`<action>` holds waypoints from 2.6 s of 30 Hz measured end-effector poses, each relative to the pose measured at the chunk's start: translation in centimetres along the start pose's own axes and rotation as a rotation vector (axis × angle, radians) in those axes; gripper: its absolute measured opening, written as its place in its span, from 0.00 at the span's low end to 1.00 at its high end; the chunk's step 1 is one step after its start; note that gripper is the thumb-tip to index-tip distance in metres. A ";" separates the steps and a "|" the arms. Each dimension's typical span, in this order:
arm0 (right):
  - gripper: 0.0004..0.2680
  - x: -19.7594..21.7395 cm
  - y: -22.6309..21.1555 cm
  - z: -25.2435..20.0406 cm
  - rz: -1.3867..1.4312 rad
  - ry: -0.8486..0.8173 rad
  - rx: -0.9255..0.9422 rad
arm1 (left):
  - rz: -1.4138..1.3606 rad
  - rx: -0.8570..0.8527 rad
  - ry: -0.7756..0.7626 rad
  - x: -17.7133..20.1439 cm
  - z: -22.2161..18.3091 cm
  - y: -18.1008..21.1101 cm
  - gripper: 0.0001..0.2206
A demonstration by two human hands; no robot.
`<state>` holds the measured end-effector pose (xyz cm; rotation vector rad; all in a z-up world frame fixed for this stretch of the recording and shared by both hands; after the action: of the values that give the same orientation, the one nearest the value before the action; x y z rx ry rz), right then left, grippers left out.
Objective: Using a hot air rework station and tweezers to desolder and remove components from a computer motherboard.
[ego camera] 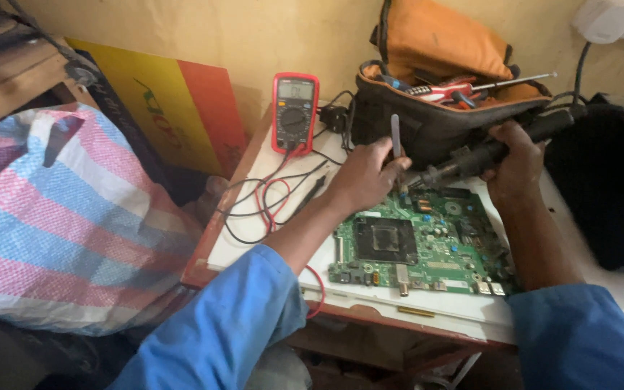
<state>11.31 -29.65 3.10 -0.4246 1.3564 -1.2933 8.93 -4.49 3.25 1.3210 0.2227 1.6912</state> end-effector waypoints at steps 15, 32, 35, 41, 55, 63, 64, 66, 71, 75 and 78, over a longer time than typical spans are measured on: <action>0.09 -0.3 0.1 -0.2 0.083 -0.069 -0.003 | -0.058 -0.077 -0.066 0.0 1.1 1.2 0.14; 0.04 2.8 2.3 1.7 -0.073 -0.007 -0.040 | -0.228 -0.098 -0.079 1.6 -0.1 2.4 0.08; 0.04 2.6 2.4 1.8 -0.068 -0.019 -0.045 | -0.211 -0.089 -0.088 1.8 -0.1 2.6 0.07; 0.08 7.0 5.5 6.7 -0.473 -0.193 0.259 | -0.207 -0.068 -0.143 1.7 0.5 2.5 0.07; 0.06 3.9 2.9 3.3 -0.067 0.043 -0.033 | -0.097 -0.102 -0.131 2.1 0.9 3.5 0.09; 0.04 1.1 1.1 1.0 -0.073 -0.117 -0.051 | -0.165 -0.061 -0.131 1.8 0.8 3.6 0.07; 0.04 1.2 1.3 1.2 -0.071 -0.116 -0.053 | -0.164 -0.059 -0.133 1.9 0.7 3.5 0.07; 0.03 1.5 1.4 1.6 -0.080 -0.128 -0.038 | -0.144 -0.069 -0.113 2.1 0.8 3.6 0.08; 0.03 1.4 1.7 1.8 -0.124 -0.133 -0.076 | -0.140 -0.105 -0.084 2.3 0.5 3.8 0.08; 0.03 0.9 0.9 1.1 -0.189 -0.143 -0.088 | -0.136 -0.109 -0.068 2.0 0.4 3.2 0.08; 0.03 2.0 1.8 2.5 -0.169 -0.191 -0.042 | -0.129 -0.122 -0.063 2.7 -0.2 3.6 0.10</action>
<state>13.70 -31.82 1.30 -0.6867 1.2086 -1.3261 6.86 -4.37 7.26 1.2410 0.1623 1.5286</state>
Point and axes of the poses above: each hand's wrist, its own z-axis towards the middle knuckle, its own x-axis out of the back of the hand, y = z × x, the point moved 9 cm from there along z, towards the middle knuckle, and after that the axes turned 9 degrees about z, right-handed, at the moved point
